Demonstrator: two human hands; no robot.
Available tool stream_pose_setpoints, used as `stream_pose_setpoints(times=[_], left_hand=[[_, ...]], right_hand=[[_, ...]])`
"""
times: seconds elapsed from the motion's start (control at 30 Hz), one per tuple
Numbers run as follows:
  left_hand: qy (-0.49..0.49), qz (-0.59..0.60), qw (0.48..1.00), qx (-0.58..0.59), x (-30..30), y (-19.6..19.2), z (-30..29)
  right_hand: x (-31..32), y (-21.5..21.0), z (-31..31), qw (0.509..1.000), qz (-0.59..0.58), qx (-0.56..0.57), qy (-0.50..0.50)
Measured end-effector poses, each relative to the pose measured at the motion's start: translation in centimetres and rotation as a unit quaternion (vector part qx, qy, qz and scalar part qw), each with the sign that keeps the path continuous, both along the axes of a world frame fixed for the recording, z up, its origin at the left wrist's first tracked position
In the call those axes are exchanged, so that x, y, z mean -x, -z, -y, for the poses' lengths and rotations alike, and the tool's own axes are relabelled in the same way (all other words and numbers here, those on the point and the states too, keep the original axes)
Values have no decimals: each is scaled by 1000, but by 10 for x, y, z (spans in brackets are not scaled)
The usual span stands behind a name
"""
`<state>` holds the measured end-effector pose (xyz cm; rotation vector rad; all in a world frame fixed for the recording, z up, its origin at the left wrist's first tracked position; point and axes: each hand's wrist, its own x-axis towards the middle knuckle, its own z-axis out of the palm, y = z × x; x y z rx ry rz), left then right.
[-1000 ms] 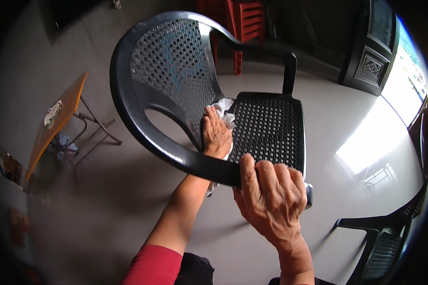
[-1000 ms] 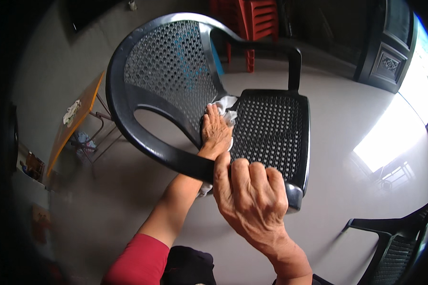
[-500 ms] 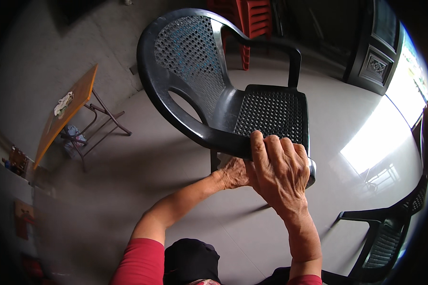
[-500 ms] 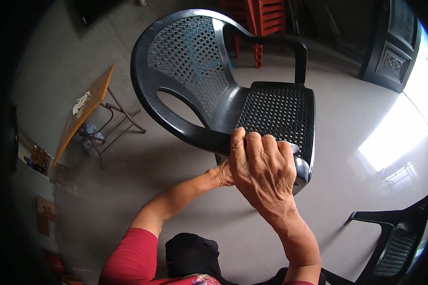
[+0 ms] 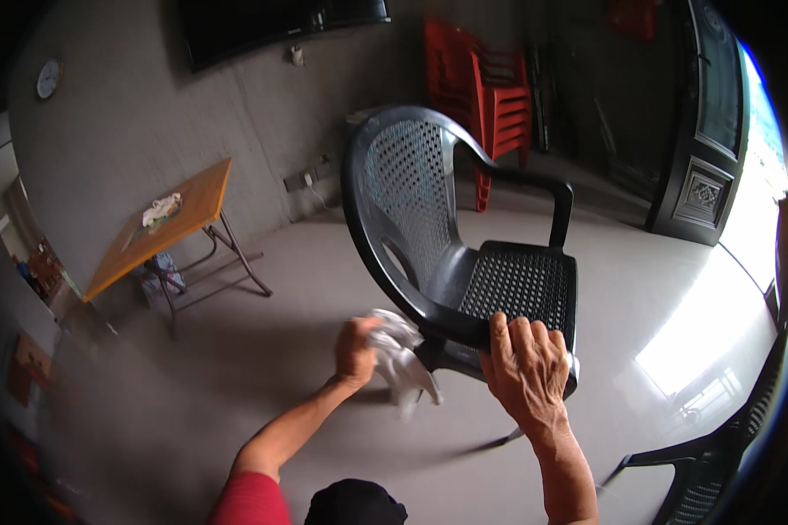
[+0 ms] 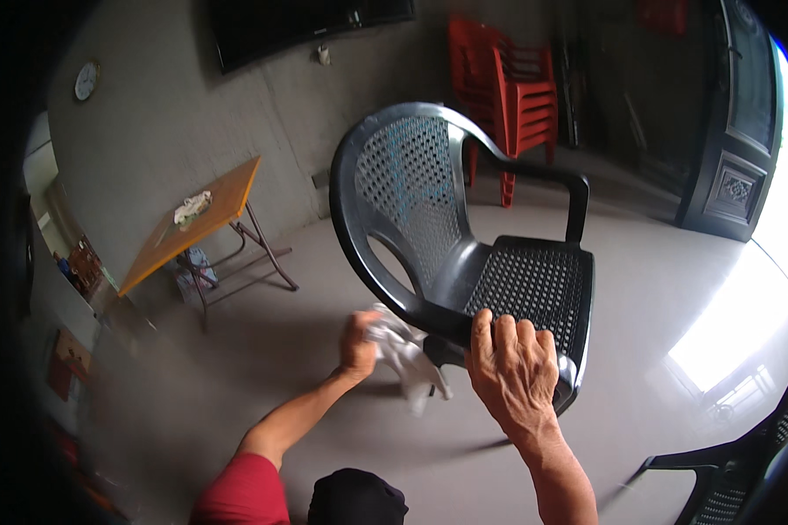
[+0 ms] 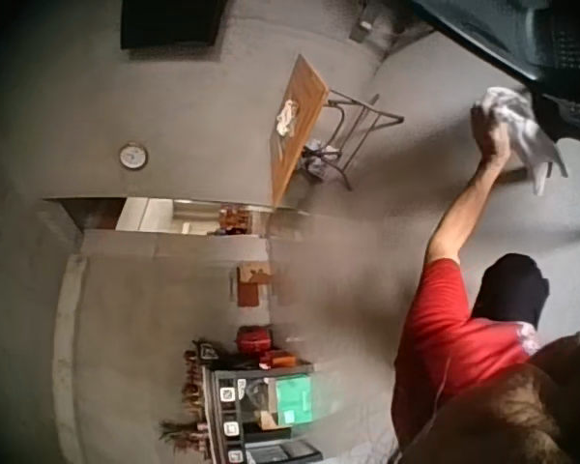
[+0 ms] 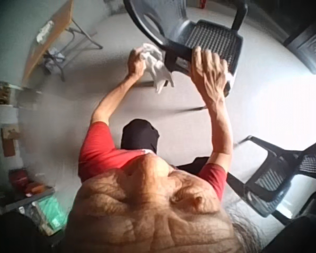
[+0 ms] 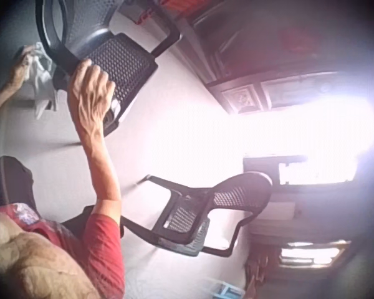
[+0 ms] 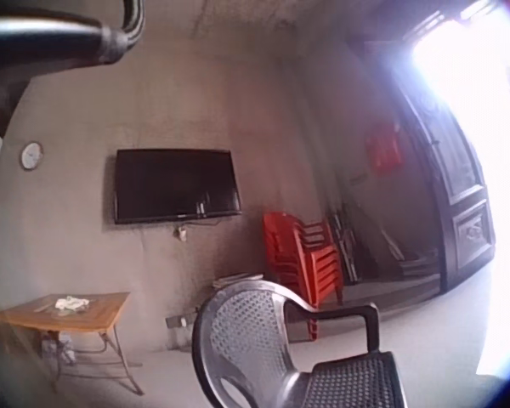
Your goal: The person wipes a green plastic chair with a white cloth, cleaning the seat, backrest, and legs. They then flip the chair over to clean the underside before moving on to a black plastic chair and wiping its surfaces.
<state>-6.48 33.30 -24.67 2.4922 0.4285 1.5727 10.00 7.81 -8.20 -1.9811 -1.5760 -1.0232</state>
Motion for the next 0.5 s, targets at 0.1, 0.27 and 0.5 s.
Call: stream_pose_setpoints(times=[0.1,0.27,0.5], left_hand=[[-10,222,932,285,1,-92,17],[105,135,971,167,-36,-203,25],[-55,-158,984,54,-35,-274,20]], right_hand=[[-1,2,5,1000,-15,4,25],[2,-2,6,998,-56,12,6],[-4,1,7,1000,-16,-20,-15]])
